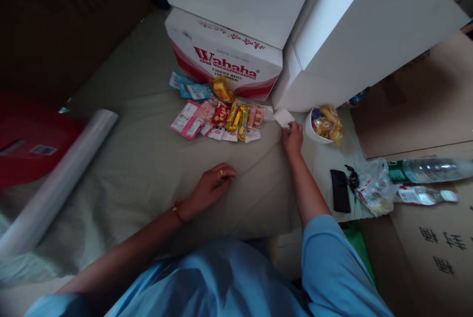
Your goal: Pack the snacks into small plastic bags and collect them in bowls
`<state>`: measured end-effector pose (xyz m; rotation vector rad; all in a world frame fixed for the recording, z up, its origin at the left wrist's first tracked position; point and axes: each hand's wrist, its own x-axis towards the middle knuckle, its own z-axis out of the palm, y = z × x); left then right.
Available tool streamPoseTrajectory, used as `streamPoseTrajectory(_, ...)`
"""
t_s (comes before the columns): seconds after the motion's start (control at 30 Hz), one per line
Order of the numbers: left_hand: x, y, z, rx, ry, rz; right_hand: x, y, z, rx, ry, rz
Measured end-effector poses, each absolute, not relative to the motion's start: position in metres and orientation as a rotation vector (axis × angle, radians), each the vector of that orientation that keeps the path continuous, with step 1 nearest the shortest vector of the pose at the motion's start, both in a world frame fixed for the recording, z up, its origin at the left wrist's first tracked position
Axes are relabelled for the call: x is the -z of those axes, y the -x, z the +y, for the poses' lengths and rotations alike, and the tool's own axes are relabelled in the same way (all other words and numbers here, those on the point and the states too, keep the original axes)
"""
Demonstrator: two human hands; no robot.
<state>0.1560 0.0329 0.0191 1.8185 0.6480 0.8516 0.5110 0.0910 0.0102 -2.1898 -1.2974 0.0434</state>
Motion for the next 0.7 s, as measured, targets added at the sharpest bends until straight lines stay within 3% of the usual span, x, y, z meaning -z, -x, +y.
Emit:
streamPoseTrajectory(0.2,0.000,-0.160,0.054,-0.745,-1.626,0.718,-0.015,-0.483,0.102,0.031,2.249,-1.287)
streamPoseTrajectory(0.43,0.004,-0.160,0.056,-0.721,-1.484,0.695,-0.016,-0.405,0.080,-0.396,2.242,-1.538)
streamPoseTrajectory(0.57,0.004,-0.160,0.061,-0.677,-1.212,0.683,-0.028,-0.387,0.043,-0.535,2.021,-1.270)
streamPoseTrajectory(0.7,0.001,-0.158,0.061,-0.586,-1.088,0.661,-0.031,-0.362,-0.012,-0.905,1.688,-0.865)
